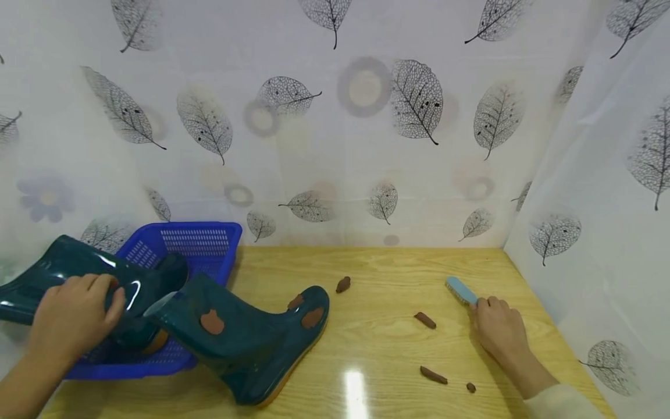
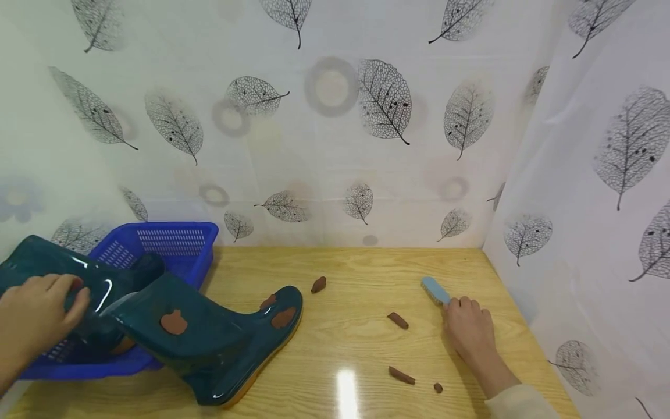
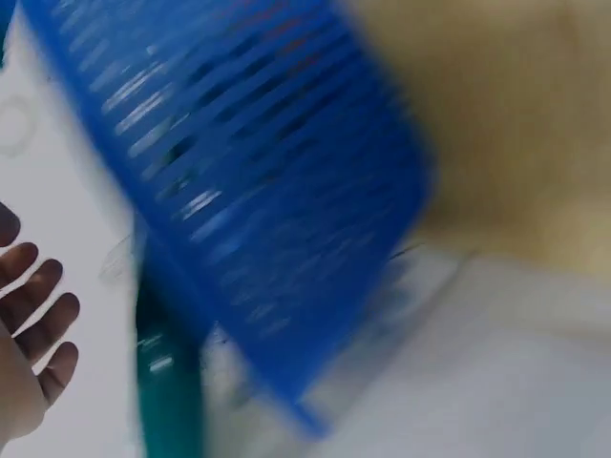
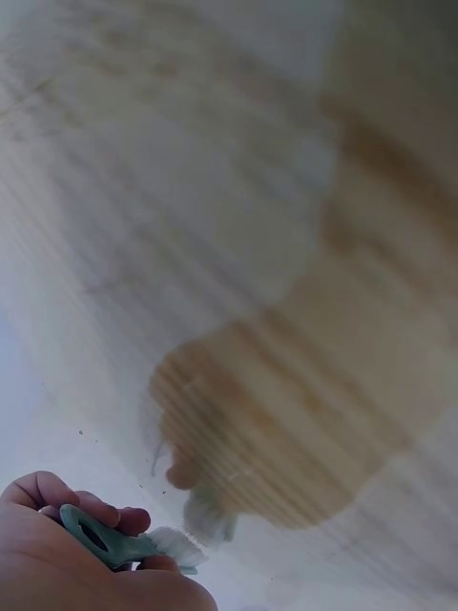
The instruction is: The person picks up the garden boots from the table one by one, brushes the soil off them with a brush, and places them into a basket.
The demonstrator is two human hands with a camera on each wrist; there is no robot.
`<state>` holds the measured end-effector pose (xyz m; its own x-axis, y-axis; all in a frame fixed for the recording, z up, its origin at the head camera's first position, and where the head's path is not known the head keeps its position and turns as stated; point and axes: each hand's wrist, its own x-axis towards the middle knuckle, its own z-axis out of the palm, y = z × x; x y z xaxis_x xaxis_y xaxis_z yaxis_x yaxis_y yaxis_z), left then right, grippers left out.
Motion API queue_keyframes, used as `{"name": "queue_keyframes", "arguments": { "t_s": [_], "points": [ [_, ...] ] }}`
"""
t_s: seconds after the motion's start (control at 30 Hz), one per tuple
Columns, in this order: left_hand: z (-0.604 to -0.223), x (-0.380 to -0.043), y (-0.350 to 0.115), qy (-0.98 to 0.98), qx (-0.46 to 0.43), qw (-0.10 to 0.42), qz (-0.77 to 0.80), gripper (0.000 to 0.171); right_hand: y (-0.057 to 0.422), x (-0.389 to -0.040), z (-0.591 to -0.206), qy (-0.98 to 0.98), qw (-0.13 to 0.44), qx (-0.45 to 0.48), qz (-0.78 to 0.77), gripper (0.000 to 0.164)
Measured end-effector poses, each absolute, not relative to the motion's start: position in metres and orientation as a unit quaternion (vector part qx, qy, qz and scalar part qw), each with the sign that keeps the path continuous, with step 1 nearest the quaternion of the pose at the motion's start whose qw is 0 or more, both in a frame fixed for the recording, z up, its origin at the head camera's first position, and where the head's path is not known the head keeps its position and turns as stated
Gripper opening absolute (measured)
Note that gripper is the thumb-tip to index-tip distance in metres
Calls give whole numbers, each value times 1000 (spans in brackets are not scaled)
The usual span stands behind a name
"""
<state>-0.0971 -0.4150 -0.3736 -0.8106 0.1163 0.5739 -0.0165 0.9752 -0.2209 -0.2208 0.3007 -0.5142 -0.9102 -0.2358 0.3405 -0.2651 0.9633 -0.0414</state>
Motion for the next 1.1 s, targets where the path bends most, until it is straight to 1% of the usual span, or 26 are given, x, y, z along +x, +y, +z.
{"name": "queue_keyframes", "arguments": {
  "t_s": [0.13, 0.23, 0.3, 0.37, 0.43, 0.6, 0.67, 0.8, 0.97, 1.03, 1.1],
  "points": [
    [-407, -76, -409, -963, -13, 266, 29, 14, 301, -221, -514, -978, 161, 126, 45, 30],
    [-422, -62, -404, -967, 33, 250, -35, 13, 301, -221, -513, -979, 152, 124, 48, 30],
    [-427, -55, -400, -966, 61, 242, -63, 16, 302, -221, -512, -980, 148, 124, 49, 30],
    [-432, -48, -397, -963, 68, 248, -85, 19, 302, -221, -513, -980, 147, 123, 48, 30],
    [-437, -44, -394, -957, 50, 268, -98, 23, 303, -220, -513, -980, 148, 123, 46, 30],
    [-446, -41, -389, -931, -15, 348, -112, 30, 304, -220, -514, -980, 149, 122, 47, 30],
    [-447, -44, -390, -924, -32, 364, -110, 30, 304, -221, -514, -981, 147, 121, 48, 30],
    [-449, -52, -393, -916, -62, 380, -111, 30, 304, -221, -514, -981, 143, 121, 46, 30],
    [-450, -58, -396, -911, -88, 385, -115, 29, 303, -221, -514, -982, 139, 120, 45, 30],
    [-447, -60, -397, -914, -92, 377, -116, 30, 302, -220, -512, -982, 139, 116, 48, 30],
    [-441, -62, -395, -925, -75, 351, -124, 32, 301, -220, -510, -982, 140, 114, 50, 30]
  ]
}}
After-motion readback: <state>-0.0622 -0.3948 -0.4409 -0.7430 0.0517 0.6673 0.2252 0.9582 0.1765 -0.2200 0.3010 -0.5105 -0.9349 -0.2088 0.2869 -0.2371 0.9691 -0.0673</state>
